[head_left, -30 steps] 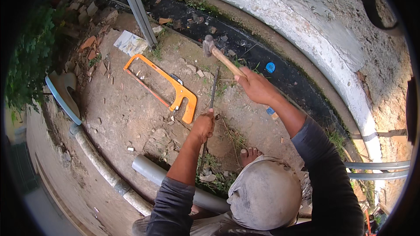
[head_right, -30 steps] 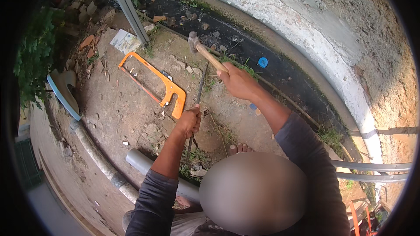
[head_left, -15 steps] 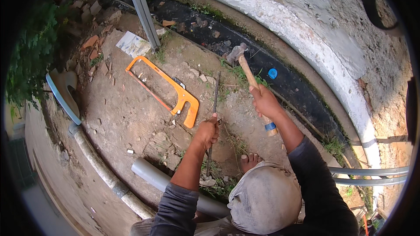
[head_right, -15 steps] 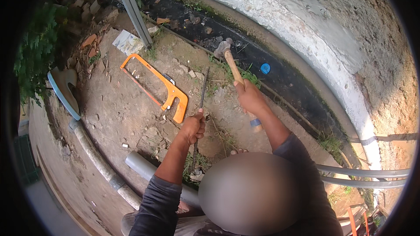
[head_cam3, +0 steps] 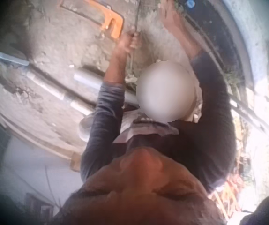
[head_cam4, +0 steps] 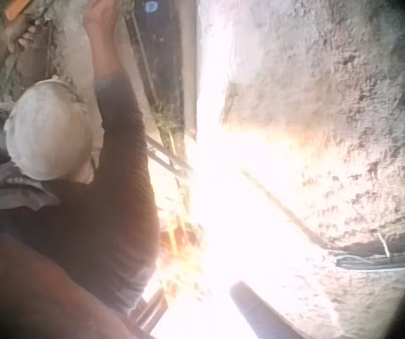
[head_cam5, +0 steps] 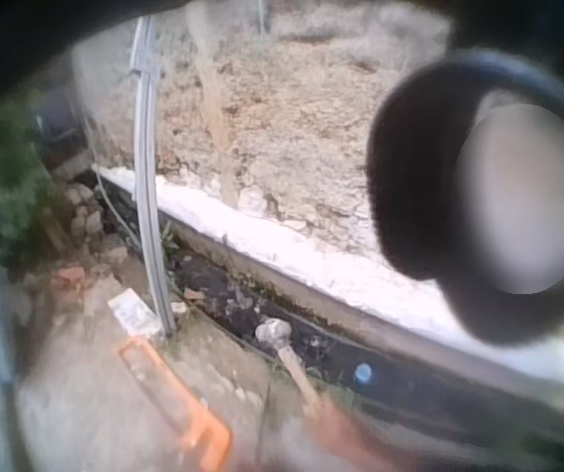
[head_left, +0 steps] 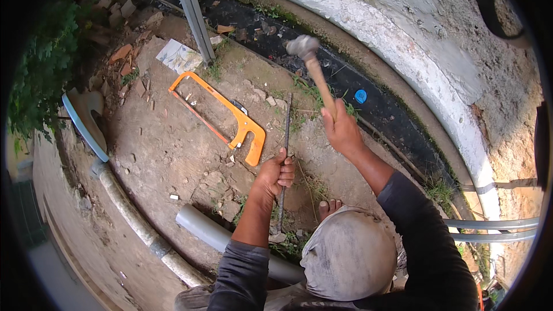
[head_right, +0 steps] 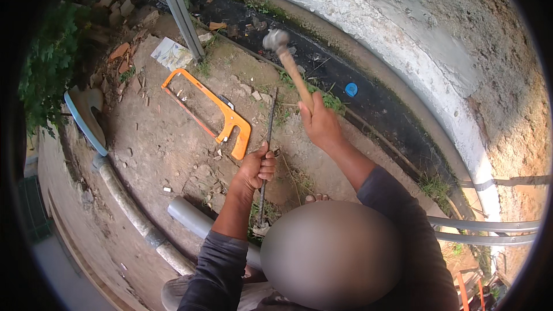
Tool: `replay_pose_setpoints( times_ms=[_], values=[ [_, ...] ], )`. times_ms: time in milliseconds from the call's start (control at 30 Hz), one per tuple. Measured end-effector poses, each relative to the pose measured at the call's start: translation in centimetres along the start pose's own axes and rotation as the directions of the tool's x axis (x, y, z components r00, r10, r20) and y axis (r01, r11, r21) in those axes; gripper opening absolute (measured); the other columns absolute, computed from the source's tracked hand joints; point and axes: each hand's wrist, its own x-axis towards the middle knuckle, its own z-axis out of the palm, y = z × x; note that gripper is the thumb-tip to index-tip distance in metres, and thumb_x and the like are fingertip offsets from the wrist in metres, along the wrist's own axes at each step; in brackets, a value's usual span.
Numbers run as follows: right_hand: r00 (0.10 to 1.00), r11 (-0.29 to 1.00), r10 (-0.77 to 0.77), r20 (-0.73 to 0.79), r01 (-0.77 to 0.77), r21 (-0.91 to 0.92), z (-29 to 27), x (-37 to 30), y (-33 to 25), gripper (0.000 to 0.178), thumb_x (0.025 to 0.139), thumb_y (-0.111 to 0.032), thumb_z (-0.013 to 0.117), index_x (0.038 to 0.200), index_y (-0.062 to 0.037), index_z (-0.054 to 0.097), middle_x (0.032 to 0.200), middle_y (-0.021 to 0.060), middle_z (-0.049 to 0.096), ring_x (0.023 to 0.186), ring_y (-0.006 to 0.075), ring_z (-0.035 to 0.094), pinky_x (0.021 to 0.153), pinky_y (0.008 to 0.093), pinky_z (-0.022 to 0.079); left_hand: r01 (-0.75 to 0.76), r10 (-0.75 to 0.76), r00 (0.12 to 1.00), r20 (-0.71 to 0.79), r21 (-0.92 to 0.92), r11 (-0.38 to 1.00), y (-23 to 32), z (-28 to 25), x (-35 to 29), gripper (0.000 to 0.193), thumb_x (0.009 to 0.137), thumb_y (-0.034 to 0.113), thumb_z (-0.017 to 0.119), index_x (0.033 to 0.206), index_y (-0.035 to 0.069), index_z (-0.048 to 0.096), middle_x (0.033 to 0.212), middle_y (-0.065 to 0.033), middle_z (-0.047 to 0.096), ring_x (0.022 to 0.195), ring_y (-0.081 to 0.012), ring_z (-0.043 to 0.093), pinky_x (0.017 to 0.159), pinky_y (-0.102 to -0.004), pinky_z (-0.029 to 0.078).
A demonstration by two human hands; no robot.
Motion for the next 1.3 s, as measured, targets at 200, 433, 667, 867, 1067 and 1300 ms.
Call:
replay_pose_setpoints(
  times_ms=[200,433,667,867,1067,1300],
  values=[
    [0.990,0.988,0.116,0.083,-0.106,-0.114,-2.5,-0.4,1.2,0.049,0.104,-0.047,0.049,0.117,0.0004,0.054,0.086,0.0257,0.067,0.082,0.0445,0.068,0.071,0.0537,0.049,-0.081,0.088,0.992,-0.086,0.071,0.994,-1.1,0.8,-0.2,0.045,0.108,0.054,0.039,0.082,0.018,0.042,0.063,0.0093,0.025,0.047,-0.0047,0.019,0.039,-0.0220,0.016],
    [0.988,0.824,-0.034,-0.153,0.114,0.555,-4.9,-1.2,-4.3,0.036,0.108,-0.039,0.049,0.119,-0.0047,0.055,0.070,0.0054,0.056,0.056,0.0128,0.054,0.053,0.0303,0.044,-0.128,0.139,0.969,-0.202,0.070,0.989,-4.2,-0.4,-0.6,0.040,0.109,0.049,0.039,0.091,0.016,0.050,0.065,0.0081,0.032,0.050,-0.0065,0.026,0.044,-0.0232,0.024],
    [0.993,0.685,0.093,0.072,-0.116,0.719,-2.0,-4.5,-1.9,0.032,0.110,-0.036,0.045,0.123,-0.0074,0.052,0.068,-0.0020,0.049,0.047,0.0063,0.042,0.042,0.0245,0.037,-0.321,0.425,0.867,-0.260,0.361,0.876,-8.0,-2.9,-1.4,0.032,0.108,0.043,0.048,0.101,0.012,0.058,0.070,0.0053,0.044,0.051,-0.0069,0.033,0.045,-0.0244,0.028],
    [0.972,0.698,0.188,0.140,-0.233,0.677,2.0,-7.8,2.1,0.030,0.110,-0.036,0.046,0.118,-0.0080,0.051,0.068,-0.0019,0.048,0.047,0.0067,0.043,0.041,0.0246,0.039,-0.260,0.498,0.796,-0.345,0.548,0.795,-9.5,-3.8,-0.9,0.032,0.107,0.041,0.050,0.097,0.012,0.058,0.066,0.0056,0.043,0.049,-0.0071,0.032,0.043,-0.0254,0.027],
    [0.975,0.668,0.118,-0.190,0.064,0.741,-0.8,-4.4,-0.9,0.030,0.112,-0.033,0.037,0.118,-0.0061,0.048,0.071,0.0012,0.047,0.047,0.0072,0.045,0.042,0.0243,0.041,-0.204,0.260,0.935,-0.241,0.236,0.950,-8.6,-4.7,-0.7,0.033,0.109,0.040,0.043,0.092,0.014,0.055,0.064,0.0085,0.033,0.049,-0.0067,0.024,0.042,-0.0272,0.020],
    [0.972,0.908,0.114,-0.204,-0.018,0.418,3.9,-5.9,4.5,0.027,0.110,-0.035,0.042,0.110,-0.0081,0.045,0.068,0.0016,0.046,0.047,0.0097,0.046,0.042,0.0276,0.043,-0.180,0.193,0.975,-0.109,0.119,0.976,-8.1,-4.7,-0.7,0.033,0.109,0.039,0.042,0.090,0.015,0.053,0.063,0.0077,0.029,0.048,-0.0074,0.023,0.042,-0.0271,0.019]
  ],
)
